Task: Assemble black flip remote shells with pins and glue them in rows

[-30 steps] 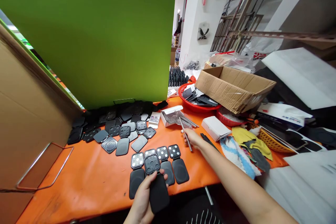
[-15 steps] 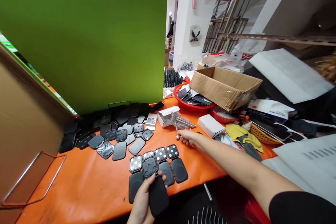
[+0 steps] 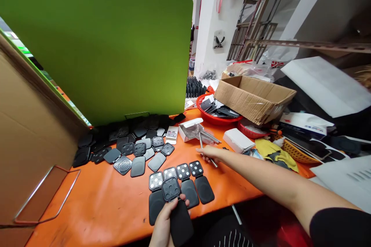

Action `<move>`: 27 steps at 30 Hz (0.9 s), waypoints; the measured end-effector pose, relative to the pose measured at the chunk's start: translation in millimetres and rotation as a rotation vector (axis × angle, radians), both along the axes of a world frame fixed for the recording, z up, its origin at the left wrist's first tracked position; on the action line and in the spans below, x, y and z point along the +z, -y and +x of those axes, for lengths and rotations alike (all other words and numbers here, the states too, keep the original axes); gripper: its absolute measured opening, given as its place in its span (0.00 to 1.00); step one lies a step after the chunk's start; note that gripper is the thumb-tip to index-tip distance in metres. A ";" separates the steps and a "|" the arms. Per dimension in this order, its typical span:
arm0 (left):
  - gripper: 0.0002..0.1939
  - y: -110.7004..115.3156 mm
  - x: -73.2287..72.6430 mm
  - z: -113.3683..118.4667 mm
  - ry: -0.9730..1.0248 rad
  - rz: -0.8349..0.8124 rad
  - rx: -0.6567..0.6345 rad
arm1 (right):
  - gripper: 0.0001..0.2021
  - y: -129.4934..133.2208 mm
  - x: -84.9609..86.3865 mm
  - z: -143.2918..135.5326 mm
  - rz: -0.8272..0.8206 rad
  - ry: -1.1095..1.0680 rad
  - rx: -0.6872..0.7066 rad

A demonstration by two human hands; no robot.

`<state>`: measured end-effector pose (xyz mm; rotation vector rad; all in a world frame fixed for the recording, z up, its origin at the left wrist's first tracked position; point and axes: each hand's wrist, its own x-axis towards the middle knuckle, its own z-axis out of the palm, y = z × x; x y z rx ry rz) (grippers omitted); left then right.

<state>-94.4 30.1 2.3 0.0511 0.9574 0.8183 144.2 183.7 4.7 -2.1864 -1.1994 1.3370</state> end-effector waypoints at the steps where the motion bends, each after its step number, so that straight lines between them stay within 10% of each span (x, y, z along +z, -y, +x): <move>1: 0.10 -0.4 0.4 0.8 -0.011 0.000 0.003 | 0.12 4.2 -0.6 -3.6 0.050 0.018 -0.015; 10: 0.13 -13.3 4.3 2.8 -0.084 -0.037 -0.047 | 0.17 103.7 -8.9 24.2 0.586 0.456 0.096; 14: 0.12 -23.0 12.7 13.2 -0.136 -0.083 -0.079 | 0.19 128.3 -4.6 72.0 0.354 0.831 0.041; 19: 0.14 -26.3 16.1 26.6 -0.155 -0.139 -0.129 | 0.14 141.8 -6.5 86.0 0.272 0.761 0.050; 27: 0.16 -22.0 3.1 25.4 -0.153 -0.111 -0.171 | 0.24 196.8 -31.6 139.7 0.479 0.747 -0.404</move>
